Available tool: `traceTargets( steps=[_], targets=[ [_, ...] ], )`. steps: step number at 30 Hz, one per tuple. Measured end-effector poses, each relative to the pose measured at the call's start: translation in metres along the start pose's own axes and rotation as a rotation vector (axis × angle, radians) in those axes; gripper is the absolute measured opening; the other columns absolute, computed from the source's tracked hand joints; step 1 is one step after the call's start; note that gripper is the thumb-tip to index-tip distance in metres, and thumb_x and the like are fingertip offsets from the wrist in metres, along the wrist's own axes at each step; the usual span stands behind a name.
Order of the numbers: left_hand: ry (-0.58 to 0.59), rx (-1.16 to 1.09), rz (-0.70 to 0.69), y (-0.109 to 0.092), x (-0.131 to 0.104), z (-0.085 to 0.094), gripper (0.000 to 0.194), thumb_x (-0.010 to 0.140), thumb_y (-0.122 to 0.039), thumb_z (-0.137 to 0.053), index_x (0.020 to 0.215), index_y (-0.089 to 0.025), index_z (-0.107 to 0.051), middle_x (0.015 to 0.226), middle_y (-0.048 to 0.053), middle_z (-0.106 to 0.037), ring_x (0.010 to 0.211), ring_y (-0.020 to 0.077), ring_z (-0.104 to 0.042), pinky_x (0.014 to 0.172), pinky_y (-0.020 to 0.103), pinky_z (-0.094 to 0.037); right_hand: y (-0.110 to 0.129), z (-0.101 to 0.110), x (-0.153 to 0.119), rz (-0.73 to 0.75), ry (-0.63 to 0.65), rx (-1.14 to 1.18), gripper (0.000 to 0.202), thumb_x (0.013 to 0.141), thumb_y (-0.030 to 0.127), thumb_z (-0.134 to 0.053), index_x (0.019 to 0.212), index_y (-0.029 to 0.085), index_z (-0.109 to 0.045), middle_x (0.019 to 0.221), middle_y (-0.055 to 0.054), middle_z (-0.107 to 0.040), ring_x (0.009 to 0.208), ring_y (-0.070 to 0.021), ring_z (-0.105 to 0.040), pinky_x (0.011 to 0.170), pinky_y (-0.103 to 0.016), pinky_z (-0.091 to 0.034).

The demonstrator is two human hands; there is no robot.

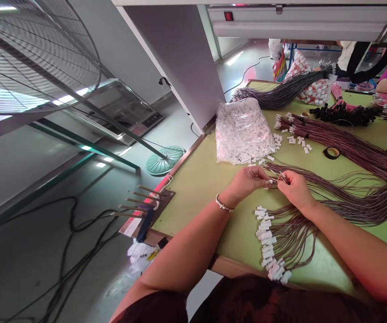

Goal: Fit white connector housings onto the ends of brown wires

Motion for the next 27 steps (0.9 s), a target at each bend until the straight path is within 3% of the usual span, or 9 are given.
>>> traceTargets(
  steps=[6,14,21,27],
  targets=[
    [-0.050,-0.086,0.029,0.011,0.002,-0.001,0.032,0.054,-0.028,-0.084,0.066,-0.011,-0.061,0.062,0.005,-0.070,0.062,0.0151,-0.067,0.060,0.025,-0.052,-0.003,0.000,0.001,-0.035,0.016,0.064,0.016,0.064,0.034,-0.056,0.060,0.019,-0.051,0.050,0.005,-0.044,0.047,-0.0087,-0.034,0.046,-0.023,-0.027],
    [-0.025,0.010,0.012,0.006,0.000,-0.002,0.024,0.058,-0.023,-0.082,0.068,-0.011,-0.063,0.066,0.004,-0.070,0.063,0.0135,-0.066,0.063,0.025,-0.052,-0.029,-0.003,0.004,-0.258,0.092,0.325,0.018,0.063,0.034,-0.061,0.061,0.019,-0.051,0.044,0.007,-0.043,0.037,-0.0061,-0.032,0.037,-0.021,-0.023],
    [-0.072,0.001,-0.035,0.007,0.002,0.003,0.023,0.060,-0.024,-0.081,0.069,-0.011,-0.064,0.068,0.005,-0.070,0.065,0.0142,-0.065,0.064,0.026,-0.052,-0.014,-0.001,0.001,-0.102,0.117,0.127,0.016,0.069,0.033,-0.060,0.063,0.019,-0.054,0.050,0.005,-0.052,0.038,-0.0080,-0.043,0.040,-0.022,-0.034],
    [-0.063,0.011,-0.051,0.009,0.003,0.000,0.025,0.059,-0.025,-0.082,0.068,-0.011,-0.064,0.066,0.005,-0.069,0.064,0.0142,-0.065,0.064,0.026,-0.052,-0.015,-0.003,-0.002,-0.121,0.074,0.105,0.017,0.069,0.034,-0.057,0.062,0.020,-0.051,0.045,0.006,-0.047,0.035,-0.0079,-0.036,0.037,-0.023,-0.028]
  ],
)
Point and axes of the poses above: each hand's wrist, its own x-axis towards the middle knuckle, its own z-axis out of the back of the hand, y = z × x, the point moved 10 cm from there along x, towards the middle knuckle
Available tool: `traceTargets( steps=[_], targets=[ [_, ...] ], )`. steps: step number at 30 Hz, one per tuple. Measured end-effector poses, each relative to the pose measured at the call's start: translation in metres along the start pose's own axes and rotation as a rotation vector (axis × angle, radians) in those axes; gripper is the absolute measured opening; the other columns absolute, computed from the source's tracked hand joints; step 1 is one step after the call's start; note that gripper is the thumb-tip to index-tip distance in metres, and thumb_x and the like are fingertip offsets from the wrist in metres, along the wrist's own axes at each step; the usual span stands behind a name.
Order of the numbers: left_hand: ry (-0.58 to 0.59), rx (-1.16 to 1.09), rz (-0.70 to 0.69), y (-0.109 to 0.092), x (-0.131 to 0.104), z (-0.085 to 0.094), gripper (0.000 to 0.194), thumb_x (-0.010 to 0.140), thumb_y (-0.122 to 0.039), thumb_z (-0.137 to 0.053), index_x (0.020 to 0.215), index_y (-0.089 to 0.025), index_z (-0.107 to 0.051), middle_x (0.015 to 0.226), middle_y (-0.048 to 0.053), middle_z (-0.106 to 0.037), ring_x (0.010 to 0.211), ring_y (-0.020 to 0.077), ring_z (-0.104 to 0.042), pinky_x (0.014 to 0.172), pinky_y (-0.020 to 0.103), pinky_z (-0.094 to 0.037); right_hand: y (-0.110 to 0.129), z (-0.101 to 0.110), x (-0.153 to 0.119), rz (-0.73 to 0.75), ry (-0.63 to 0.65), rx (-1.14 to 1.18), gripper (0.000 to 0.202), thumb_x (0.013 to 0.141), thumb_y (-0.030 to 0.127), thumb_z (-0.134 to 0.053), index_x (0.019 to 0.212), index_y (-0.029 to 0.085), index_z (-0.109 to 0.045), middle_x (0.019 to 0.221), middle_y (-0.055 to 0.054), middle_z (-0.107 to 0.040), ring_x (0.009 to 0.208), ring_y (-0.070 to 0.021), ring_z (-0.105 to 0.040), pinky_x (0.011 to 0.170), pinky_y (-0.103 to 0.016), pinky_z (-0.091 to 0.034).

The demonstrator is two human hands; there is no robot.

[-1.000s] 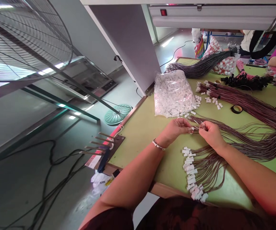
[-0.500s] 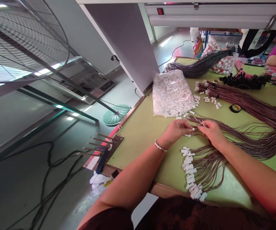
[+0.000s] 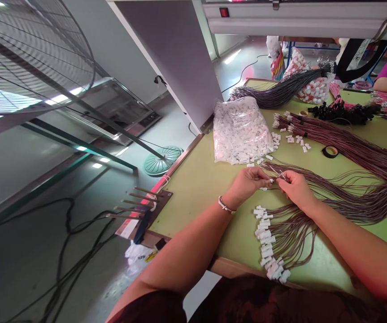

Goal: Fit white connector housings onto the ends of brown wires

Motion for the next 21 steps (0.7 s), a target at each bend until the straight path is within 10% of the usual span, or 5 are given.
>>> traceTargets(
  steps=[21],
  targets=[
    [-0.144,-0.160,0.029,0.005,-0.006,-0.005,0.023,0.056,-0.019,-0.079,0.063,-0.012,-0.058,0.060,0.002,-0.066,0.059,0.0124,-0.062,0.064,0.027,-0.052,0.027,-0.002,-0.005,0.251,-0.041,-0.264,0.021,0.076,0.031,-0.050,0.058,0.021,-0.046,0.050,0.004,-0.047,0.050,-0.0101,-0.039,0.052,-0.023,-0.031]
  ],
)
Point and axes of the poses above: each hand's wrist, its own x-axis towards the middle knuckle, its own z-axis out of the back of the hand, y = z × x, the point moved 10 cm from there along x, towards the middle knuckle
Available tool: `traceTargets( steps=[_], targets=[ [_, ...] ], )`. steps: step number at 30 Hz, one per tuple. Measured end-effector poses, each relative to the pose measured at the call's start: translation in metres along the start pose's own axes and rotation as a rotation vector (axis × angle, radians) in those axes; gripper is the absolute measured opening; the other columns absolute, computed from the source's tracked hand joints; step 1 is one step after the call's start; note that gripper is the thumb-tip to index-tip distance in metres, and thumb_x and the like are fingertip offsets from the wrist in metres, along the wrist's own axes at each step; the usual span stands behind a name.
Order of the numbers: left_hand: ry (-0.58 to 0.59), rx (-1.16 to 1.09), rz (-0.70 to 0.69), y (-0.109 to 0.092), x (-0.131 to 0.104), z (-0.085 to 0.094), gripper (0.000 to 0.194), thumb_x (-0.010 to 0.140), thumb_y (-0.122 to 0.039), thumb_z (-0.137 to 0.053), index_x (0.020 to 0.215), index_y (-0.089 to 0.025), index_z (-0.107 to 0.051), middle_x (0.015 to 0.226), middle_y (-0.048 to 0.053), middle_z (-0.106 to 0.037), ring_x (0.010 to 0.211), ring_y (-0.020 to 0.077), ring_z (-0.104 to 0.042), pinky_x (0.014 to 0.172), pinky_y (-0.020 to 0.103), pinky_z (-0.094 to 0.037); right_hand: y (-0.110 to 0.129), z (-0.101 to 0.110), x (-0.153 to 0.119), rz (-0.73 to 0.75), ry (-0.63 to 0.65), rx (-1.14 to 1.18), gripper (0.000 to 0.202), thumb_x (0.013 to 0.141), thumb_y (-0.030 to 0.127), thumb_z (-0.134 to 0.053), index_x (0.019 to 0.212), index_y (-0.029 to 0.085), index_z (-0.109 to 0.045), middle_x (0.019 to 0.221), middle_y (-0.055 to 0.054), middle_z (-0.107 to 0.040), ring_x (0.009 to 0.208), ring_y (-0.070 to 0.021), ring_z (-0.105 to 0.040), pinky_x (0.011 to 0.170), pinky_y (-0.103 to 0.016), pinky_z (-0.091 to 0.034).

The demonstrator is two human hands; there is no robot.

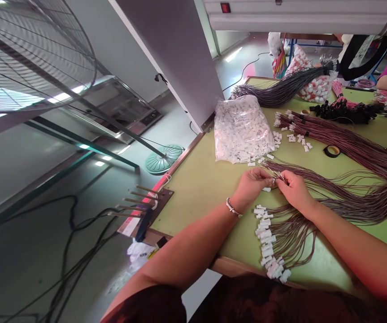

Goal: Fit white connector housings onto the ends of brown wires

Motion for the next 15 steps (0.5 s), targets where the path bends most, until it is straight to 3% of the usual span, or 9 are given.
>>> traceTargets(
  steps=[6,8,11,15],
  targets=[
    [0.017,0.071,-0.029,-0.001,0.000,-0.001,0.019,0.059,-0.018,-0.077,0.062,-0.012,-0.059,0.063,0.003,-0.067,0.059,0.0116,-0.061,0.063,0.026,-0.050,-0.007,-0.004,0.001,-0.041,0.036,0.014,0.017,0.073,0.028,-0.052,0.058,0.021,-0.048,0.047,0.004,-0.050,0.047,-0.0102,-0.041,0.049,-0.023,-0.030],
    [0.073,0.114,-0.012,-0.002,0.000,-0.002,0.019,0.060,-0.020,-0.077,0.063,-0.013,-0.059,0.062,0.003,-0.067,0.058,0.0116,-0.060,0.061,0.025,-0.049,-0.014,-0.006,0.001,-0.092,0.074,0.084,0.018,0.073,0.029,-0.053,0.059,0.021,-0.049,0.046,0.004,-0.049,0.044,-0.0098,-0.040,0.046,-0.023,-0.030],
    [0.336,0.324,0.068,0.000,-0.010,-0.018,0.014,0.062,-0.021,-0.076,0.065,-0.014,-0.064,0.060,0.003,-0.067,0.055,0.0120,-0.059,0.056,0.024,-0.048,-0.024,0.000,0.001,-0.166,0.036,0.285,0.021,0.075,0.036,-0.056,0.063,0.020,-0.051,0.053,0.003,-0.055,0.045,-0.0103,-0.046,0.046,-0.023,-0.036],
    [0.869,0.561,0.089,-0.004,-0.044,-0.047,0.016,0.062,-0.023,-0.076,0.076,-0.017,-0.073,0.071,0.004,-0.071,0.060,0.0156,-0.063,0.055,0.024,-0.048,-0.036,0.002,0.000,-0.264,-0.013,0.447,0.025,0.074,0.043,-0.061,0.067,0.019,-0.055,0.058,0.002,-0.057,0.045,-0.0092,-0.046,0.042,-0.022,-0.036]
  ],
)
Point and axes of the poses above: each hand's wrist, its own x-axis towards the middle knuckle, its own z-axis out of the back of the hand, y = z × x, the point moved 10 cm from there along x, towards the middle knuckle
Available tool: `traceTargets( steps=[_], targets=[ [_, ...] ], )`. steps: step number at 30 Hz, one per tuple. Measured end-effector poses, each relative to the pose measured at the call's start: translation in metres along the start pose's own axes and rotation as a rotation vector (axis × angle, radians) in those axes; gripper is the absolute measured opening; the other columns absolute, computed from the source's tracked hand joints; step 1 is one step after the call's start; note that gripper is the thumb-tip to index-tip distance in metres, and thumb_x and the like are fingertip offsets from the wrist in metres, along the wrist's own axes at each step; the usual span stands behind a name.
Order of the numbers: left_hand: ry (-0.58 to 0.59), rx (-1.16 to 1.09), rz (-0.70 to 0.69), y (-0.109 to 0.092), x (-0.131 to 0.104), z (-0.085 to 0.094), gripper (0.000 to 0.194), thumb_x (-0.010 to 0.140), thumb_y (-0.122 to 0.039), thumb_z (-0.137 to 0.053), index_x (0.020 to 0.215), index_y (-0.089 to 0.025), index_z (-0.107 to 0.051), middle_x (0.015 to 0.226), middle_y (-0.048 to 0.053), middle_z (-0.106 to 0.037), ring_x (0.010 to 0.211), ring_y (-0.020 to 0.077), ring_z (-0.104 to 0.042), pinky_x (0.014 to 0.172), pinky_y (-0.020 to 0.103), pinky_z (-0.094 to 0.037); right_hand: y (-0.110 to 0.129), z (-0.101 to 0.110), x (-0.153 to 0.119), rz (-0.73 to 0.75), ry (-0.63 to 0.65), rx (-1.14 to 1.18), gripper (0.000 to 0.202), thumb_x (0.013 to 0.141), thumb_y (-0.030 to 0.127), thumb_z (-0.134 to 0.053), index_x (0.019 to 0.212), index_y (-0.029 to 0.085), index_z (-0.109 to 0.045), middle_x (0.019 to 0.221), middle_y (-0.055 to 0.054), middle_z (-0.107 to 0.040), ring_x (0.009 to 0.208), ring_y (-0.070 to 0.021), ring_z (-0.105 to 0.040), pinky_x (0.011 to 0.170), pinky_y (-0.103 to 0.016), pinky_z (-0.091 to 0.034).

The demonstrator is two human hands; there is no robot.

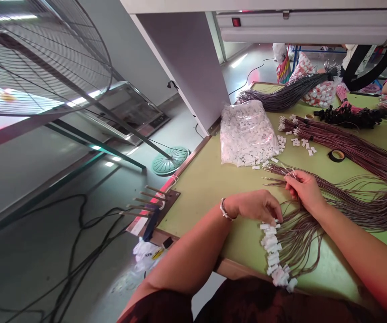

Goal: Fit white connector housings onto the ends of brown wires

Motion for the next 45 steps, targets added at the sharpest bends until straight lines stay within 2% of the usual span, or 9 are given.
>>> traceTargets(
  steps=[2,5,7,13,18,22,26,29,45],
  targets=[
    [-0.094,0.075,-0.049,-0.007,-0.004,0.018,0.014,0.067,-0.026,-0.073,0.079,-0.018,-0.074,0.075,0.005,-0.071,0.065,0.0164,-0.063,0.060,0.025,-0.050,-0.001,-0.004,0.001,-0.003,0.027,-0.017,0.025,0.072,0.043,-0.062,0.070,0.018,-0.058,0.056,0.003,-0.055,0.041,-0.0078,-0.041,0.039,-0.021,-0.031],
    [-0.794,0.326,0.001,-0.005,-0.030,0.095,0.014,0.078,-0.025,-0.061,0.077,-0.017,-0.073,0.076,0.006,-0.068,0.070,0.0171,-0.060,0.069,0.029,-0.049,-0.002,-0.007,0.001,-0.009,0.020,-0.027,0.020,0.072,0.037,-0.060,0.075,0.017,-0.061,0.053,0.003,-0.055,0.038,-0.0068,-0.036,0.037,-0.021,-0.025],
    [-0.983,0.527,0.054,-0.001,-0.038,0.113,0.016,0.078,-0.018,-0.057,0.082,-0.017,-0.073,0.087,0.009,-0.066,0.079,0.0194,-0.060,0.077,0.032,-0.048,-0.003,-0.009,0.000,-0.010,0.018,-0.021,0.019,0.072,0.033,-0.058,0.082,0.017,-0.061,0.052,0.004,-0.055,0.038,-0.0066,-0.034,0.038,-0.021,-0.024],
    [-0.945,0.749,0.167,0.024,-0.020,0.119,0.021,0.079,-0.014,-0.052,0.085,-0.016,-0.072,0.090,0.009,-0.060,0.086,0.0210,-0.058,0.084,0.035,-0.049,0.001,-0.009,-0.003,0.034,0.019,-0.080,0.014,0.070,0.030,-0.058,0.066,0.018,-0.055,0.050,0.004,-0.054,0.041,-0.0065,-0.033,0.043,-0.022,-0.024],
    [-0.997,0.722,0.061,0.008,-0.031,0.115,0.013,0.077,-0.016,-0.056,0.081,-0.014,-0.068,0.093,0.009,-0.056,0.089,0.0213,-0.056,0.086,0.037,-0.049,0.004,-0.006,-0.002,0.070,-0.015,-0.107,0.014,0.068,0.031,-0.059,0.063,0.018,-0.055,0.048,0.005,-0.047,0.046,-0.0087,-0.036,0.046,-0.023,-0.026],
    [-1.076,0.351,-0.038,-0.003,-0.046,0.110,0.015,0.079,-0.021,-0.057,0.089,-0.015,-0.065,0.089,0.006,-0.060,0.078,0.0157,-0.058,0.074,0.032,-0.050,0.008,-0.006,-0.003,0.136,-0.010,-0.096,0.018,0.069,0.032,-0.059,0.060,0.019,-0.052,0.051,0.006,-0.041,0.050,-0.0086,-0.033,0.049,-0.023,-0.026],
    [-0.840,-0.288,0.002,0.025,-0.022,0.085,0.027,0.071,-0.031,-0.070,0.089,-0.012,-0.067,0.064,0.000,-0.059,0.054,0.0088,-0.052,0.055,0.023,-0.044,0.015,-0.004,-0.006,0.182,-0.026,-0.134,0.018,0.070,0.031,-0.058,0.060,0.018,-0.050,0.053,0.006,-0.039,0.052,-0.0085,-0.032,0.049,-0.023,-0.026],
    [-0.747,-0.527,-0.006,0.036,-0.009,0.070,0.031,0.064,-0.031,-0.076,0.086,-0.010,-0.069,0.062,0.000,-0.061,0.053,0.0068,-0.053,0.055,0.021,-0.042,0.022,-0.001,-0.009,0.211,-0.067,-0.200,0.014,0.070,0.027,-0.056,0.060,0.018,-0.050,0.053,0.006,-0.038,0.052,-0.0083,-0.033,0.049,-0.023,-0.026],
    [-0.651,-0.645,0.050,0.042,0.000,0.056,0.038,0.071,-0.046,-0.072,0.074,-0.009,-0.063,0.057,0.001,-0.063,0.043,0.0043,-0.052,0.042,0.017,-0.038,0.032,-0.002,-0.012,0.277,-0.124,-0.390,0.018,0.071,0.028,-0.051,0.058,0.020,-0.043,0.052,0.006,-0.035,0.050,-0.0089,-0.032,0.050,-0.023,-0.028]
  ],
)
Point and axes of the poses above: each hand's wrist, its own x-axis towards the middle knuckle, its own z-axis out of the back of the hand, y = z × x, the point moved 10 cm from there along x, towards the middle knuckle
